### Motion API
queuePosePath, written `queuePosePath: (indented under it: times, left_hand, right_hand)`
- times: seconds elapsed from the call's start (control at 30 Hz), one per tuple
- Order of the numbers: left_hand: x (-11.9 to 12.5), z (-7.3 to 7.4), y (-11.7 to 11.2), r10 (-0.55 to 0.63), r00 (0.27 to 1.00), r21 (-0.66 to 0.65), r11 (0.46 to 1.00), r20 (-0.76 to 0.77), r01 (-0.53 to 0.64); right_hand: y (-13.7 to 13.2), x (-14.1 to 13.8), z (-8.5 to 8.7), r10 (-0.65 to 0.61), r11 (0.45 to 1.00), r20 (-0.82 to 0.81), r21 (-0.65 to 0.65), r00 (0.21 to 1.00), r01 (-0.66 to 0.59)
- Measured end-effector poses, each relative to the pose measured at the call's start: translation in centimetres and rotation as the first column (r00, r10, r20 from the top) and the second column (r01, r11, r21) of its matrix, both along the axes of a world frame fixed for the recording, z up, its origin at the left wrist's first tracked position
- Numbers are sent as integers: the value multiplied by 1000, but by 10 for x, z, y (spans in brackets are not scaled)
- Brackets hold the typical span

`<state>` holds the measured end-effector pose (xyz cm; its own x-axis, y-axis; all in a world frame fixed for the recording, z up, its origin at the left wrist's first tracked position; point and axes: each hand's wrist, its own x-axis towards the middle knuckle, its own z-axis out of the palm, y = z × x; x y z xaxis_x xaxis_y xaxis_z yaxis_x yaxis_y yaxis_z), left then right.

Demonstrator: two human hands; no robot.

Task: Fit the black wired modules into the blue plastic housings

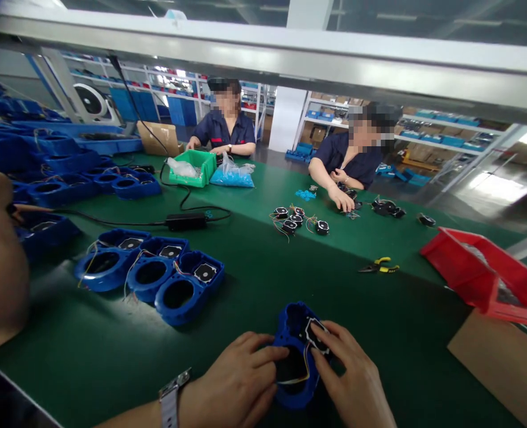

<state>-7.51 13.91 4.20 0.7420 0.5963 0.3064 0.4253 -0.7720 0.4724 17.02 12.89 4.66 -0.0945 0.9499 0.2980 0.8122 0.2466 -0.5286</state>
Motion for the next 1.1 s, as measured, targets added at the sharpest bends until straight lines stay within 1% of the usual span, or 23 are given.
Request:
queuePosePath:
  times: [0.13,0.27,0.33,0.43,0.5,0.67,0.8,0.9,1.0,1.1]
  left_hand:
    - [0,2,-1,-9,1000,-7,1000,-19,9]
    - [0,2,0,-21,999,3,1000,-34,21]
    - [0,1,1,-23,999,15,1000,-36,24]
    - [0,1,2,-30,999,37,999,-40,31]
    - [0,1,2,-36,998,36,999,-44,38]
    - [1,1,1,-30,999,35,999,-25,31]
    - [1,0,0,-26,1000,22,999,-16,27]
    - [3,-1,0,-29,999,21,999,-28,29]
    - [4,-1,-1,-40,999,26,999,-36,41]
    - [4,-1,-1,-50,998,35,998,-25,51]
  right_hand:
    - [1,0,0,12,1000,-15,-9,1000,-12]
    - [3,-2,-1,28,999,38,24,999,-29]
    - [2,-1,-3,12,999,53,40,999,-14]
    - [1,1,-6,-13,999,38,30,999,12]
    - [0,4,-6,-1,1000,57,25,998,-1]
    - [0,3,-2,33,996,146,74,989,-44]
    - [0,-1,3,44,993,180,101,983,-63]
    - [-1,-2,4,48,986,201,147,978,-78]
    - [-2,0,3,37,981,289,170,957,-90]
    - [-3,3,1,60,990,412,93,909,-107]
